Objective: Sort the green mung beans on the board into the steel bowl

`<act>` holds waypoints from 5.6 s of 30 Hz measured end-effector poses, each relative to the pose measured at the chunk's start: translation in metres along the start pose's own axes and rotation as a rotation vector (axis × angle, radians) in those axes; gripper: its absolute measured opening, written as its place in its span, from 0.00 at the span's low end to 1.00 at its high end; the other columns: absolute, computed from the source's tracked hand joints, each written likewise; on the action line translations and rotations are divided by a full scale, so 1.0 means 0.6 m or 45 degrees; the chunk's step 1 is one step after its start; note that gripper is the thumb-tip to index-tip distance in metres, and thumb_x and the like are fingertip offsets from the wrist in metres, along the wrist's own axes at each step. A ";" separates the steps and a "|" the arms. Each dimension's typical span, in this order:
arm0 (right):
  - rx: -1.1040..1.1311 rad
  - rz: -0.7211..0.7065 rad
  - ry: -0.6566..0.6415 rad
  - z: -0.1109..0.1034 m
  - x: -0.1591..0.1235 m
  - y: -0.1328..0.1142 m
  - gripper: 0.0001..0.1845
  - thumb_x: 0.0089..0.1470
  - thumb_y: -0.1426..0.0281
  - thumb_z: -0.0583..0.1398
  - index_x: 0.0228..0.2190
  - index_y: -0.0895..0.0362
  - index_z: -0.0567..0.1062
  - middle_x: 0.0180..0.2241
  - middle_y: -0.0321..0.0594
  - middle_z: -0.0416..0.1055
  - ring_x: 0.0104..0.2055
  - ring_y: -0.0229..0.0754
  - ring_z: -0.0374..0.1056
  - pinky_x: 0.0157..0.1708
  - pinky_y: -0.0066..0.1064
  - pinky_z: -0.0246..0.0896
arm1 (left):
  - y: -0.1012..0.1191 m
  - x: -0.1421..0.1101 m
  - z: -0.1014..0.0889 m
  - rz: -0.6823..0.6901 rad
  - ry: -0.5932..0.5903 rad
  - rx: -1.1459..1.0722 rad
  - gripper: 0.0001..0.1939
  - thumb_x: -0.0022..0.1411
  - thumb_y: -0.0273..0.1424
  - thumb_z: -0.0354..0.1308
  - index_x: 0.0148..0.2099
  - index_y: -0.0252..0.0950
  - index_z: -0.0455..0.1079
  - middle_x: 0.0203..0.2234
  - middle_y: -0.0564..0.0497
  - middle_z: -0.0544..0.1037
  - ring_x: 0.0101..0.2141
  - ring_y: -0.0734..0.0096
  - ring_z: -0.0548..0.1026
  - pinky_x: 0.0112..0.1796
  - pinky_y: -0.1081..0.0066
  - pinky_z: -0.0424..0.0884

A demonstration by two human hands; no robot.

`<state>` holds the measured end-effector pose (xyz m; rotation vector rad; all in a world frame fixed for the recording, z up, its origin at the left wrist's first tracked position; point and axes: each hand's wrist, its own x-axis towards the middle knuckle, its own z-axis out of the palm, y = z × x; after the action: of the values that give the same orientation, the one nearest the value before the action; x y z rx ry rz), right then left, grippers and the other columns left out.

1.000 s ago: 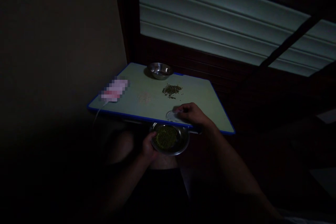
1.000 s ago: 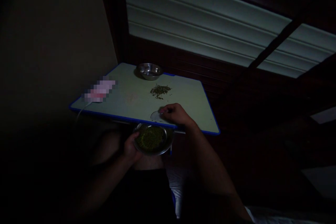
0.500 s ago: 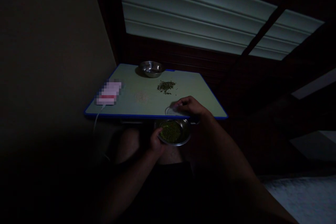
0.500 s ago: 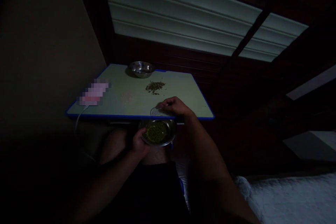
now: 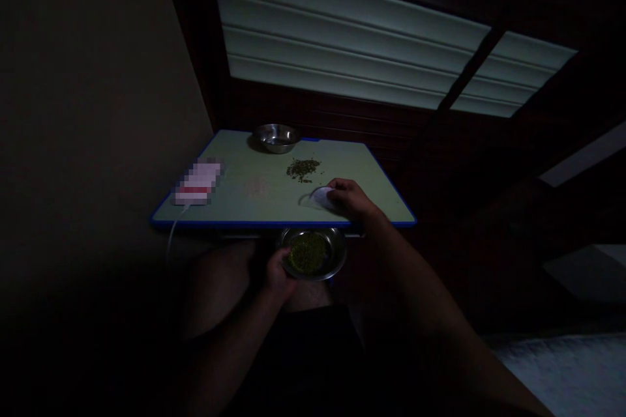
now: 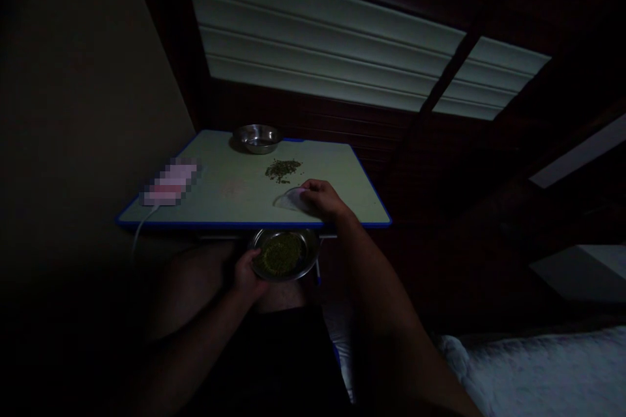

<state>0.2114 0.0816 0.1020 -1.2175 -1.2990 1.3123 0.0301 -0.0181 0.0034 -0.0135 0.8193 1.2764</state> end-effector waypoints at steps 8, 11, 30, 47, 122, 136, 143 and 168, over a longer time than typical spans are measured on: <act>0.115 -0.140 0.228 -0.002 0.044 0.004 0.13 0.43 0.61 0.61 0.26 0.53 0.62 0.19 0.31 0.65 0.20 0.34 0.60 0.19 0.25 0.54 | -0.018 0.004 -0.011 -0.057 -0.070 0.015 0.18 0.46 0.26 0.57 0.42 0.30 0.75 0.33 0.42 0.81 0.38 0.51 0.79 0.41 0.55 0.74; 0.055 -0.211 0.419 -0.008 0.070 0.009 0.13 0.46 0.60 0.59 0.28 0.53 0.61 0.21 0.31 0.66 0.22 0.37 0.64 0.19 0.26 0.55 | -0.016 0.003 -0.018 -0.087 -0.104 -0.015 0.22 0.45 0.27 0.58 0.45 0.30 0.75 0.35 0.42 0.81 0.41 0.48 0.78 0.43 0.52 0.73; -0.284 -0.393 0.520 -0.039 0.091 0.026 0.07 0.35 0.67 0.59 0.22 0.57 0.69 0.21 0.33 0.67 0.23 0.35 0.60 0.24 0.27 0.55 | -0.034 0.003 0.015 -0.105 -0.141 0.034 0.13 0.48 0.26 0.55 0.37 0.29 0.76 0.29 0.41 0.82 0.33 0.55 0.80 0.44 0.54 0.73; -0.570 -0.405 0.618 -0.048 0.089 0.033 0.05 0.38 0.68 0.57 0.21 0.56 0.72 0.22 0.35 0.70 0.27 0.38 0.64 0.31 0.30 0.59 | -0.010 0.008 0.013 0.021 -0.201 0.016 0.20 0.49 0.27 0.55 0.45 0.26 0.75 0.33 0.39 0.82 0.36 0.53 0.79 0.41 0.55 0.74; -0.875 -0.549 0.334 -0.039 0.091 0.039 0.08 0.48 0.69 0.59 0.29 0.58 0.77 0.28 0.38 0.76 0.31 0.38 0.69 0.35 0.29 0.62 | -0.029 0.013 0.009 0.092 -0.221 0.011 0.13 0.55 0.30 0.55 0.39 0.30 0.76 0.32 0.42 0.82 0.44 0.53 0.77 0.50 0.55 0.69; -0.762 -0.512 0.282 -0.034 0.084 0.030 0.07 0.44 0.69 0.59 0.25 0.59 0.76 0.24 0.36 0.74 0.28 0.37 0.67 0.32 0.27 0.60 | -0.030 0.014 0.009 0.077 -0.168 -0.045 0.12 0.54 0.28 0.56 0.39 0.30 0.76 0.32 0.42 0.82 0.43 0.53 0.78 0.49 0.56 0.70; -0.806 -0.563 0.284 -0.034 0.087 0.034 0.07 0.45 0.70 0.59 0.26 0.59 0.77 0.26 0.38 0.75 0.29 0.38 0.68 0.32 0.28 0.60 | -0.030 0.012 0.008 0.066 -0.183 -0.028 0.13 0.55 0.29 0.56 0.42 0.30 0.76 0.33 0.42 0.82 0.42 0.54 0.78 0.49 0.56 0.70; -0.756 -0.562 0.238 -0.031 0.087 0.033 0.08 0.47 0.69 0.60 0.28 0.58 0.79 0.28 0.38 0.77 0.30 0.38 0.69 0.33 0.28 0.61 | -0.029 0.016 0.007 0.059 -0.112 0.009 0.12 0.54 0.29 0.57 0.40 0.31 0.76 0.33 0.42 0.82 0.41 0.54 0.79 0.47 0.56 0.72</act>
<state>0.2248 0.1347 0.0801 -1.2988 -1.7565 0.4948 0.0478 -0.0142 -0.0060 0.0673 0.7518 1.3086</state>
